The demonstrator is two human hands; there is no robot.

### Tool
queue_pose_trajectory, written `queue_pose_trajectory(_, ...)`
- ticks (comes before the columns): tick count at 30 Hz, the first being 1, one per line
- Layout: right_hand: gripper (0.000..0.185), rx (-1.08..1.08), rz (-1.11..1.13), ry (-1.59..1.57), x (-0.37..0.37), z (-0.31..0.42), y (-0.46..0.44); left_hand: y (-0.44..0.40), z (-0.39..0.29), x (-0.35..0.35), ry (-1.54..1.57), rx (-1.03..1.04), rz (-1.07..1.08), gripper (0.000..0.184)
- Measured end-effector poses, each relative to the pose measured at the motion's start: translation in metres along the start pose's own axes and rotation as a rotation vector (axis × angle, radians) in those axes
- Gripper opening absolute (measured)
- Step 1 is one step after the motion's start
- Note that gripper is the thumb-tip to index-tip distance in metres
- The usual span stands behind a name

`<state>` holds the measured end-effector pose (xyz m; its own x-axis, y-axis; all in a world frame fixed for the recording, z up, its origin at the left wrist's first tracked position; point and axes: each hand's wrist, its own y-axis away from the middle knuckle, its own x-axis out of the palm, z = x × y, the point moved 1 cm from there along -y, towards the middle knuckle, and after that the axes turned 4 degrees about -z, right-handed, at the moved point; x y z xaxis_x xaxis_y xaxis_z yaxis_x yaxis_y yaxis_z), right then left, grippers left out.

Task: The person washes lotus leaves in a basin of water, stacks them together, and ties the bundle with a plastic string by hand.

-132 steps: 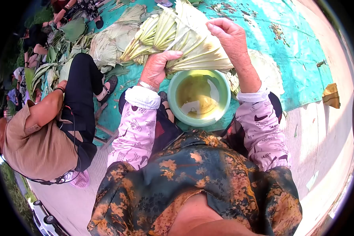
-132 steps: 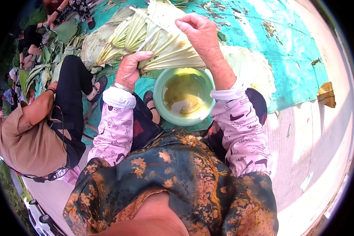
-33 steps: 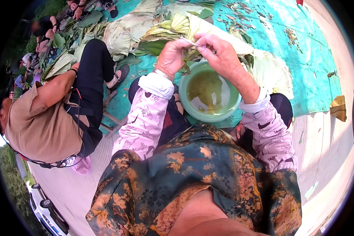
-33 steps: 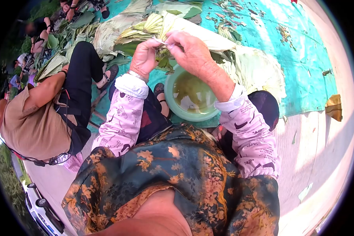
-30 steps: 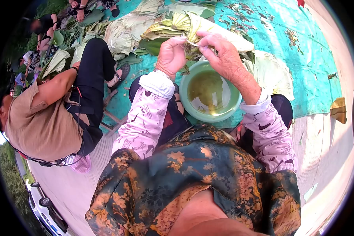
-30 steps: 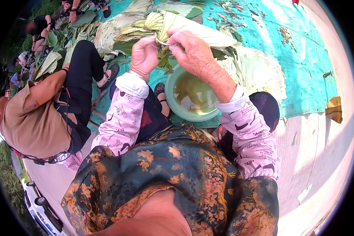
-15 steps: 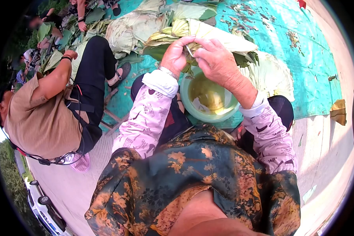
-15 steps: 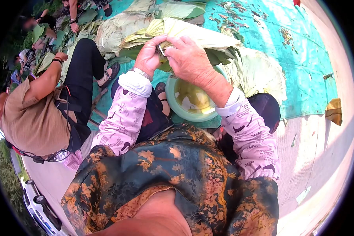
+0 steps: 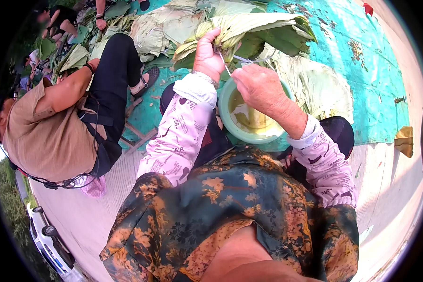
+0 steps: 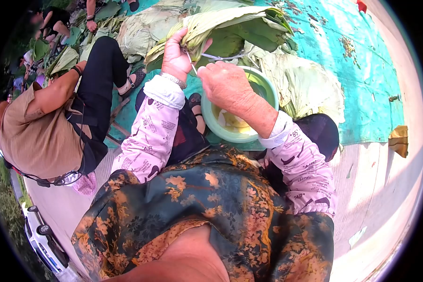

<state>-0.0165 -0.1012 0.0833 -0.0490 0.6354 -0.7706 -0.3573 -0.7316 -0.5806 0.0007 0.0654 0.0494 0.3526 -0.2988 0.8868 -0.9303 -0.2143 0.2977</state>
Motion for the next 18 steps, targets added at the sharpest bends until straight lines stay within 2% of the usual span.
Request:
queue_pose_trajectory(5,0.008,0.128,0.062,-0.097,-0.007,-0.009,0.003,0.005,-0.012,0.002,0.082,0.060,0.010,0.036)
queue_pose_trajectory(11,0.013,0.124,0.208,-0.237,-0.014,-0.017,0.010,-0.004,-0.025,-0.003,0.218,0.106,-0.066,0.034)
queue_pose_trajectory(14,0.015,0.308,0.412,-0.401,-0.024,-0.028,0.006,-0.004,-0.025,-0.006,0.188,0.134,-0.069,0.033)
queue_pose_trajectory(17,0.031,0.423,0.055,-0.621,-0.007,-0.052,0.009,-0.005,-0.025,-0.008,0.167,0.124,-0.040,0.032)
queue_pose_trajectory(18,0.035,0.467,0.010,-0.576,-0.006,-0.057,0.006,-0.006,-0.025,-0.009,0.163,0.114,-0.025,0.032)
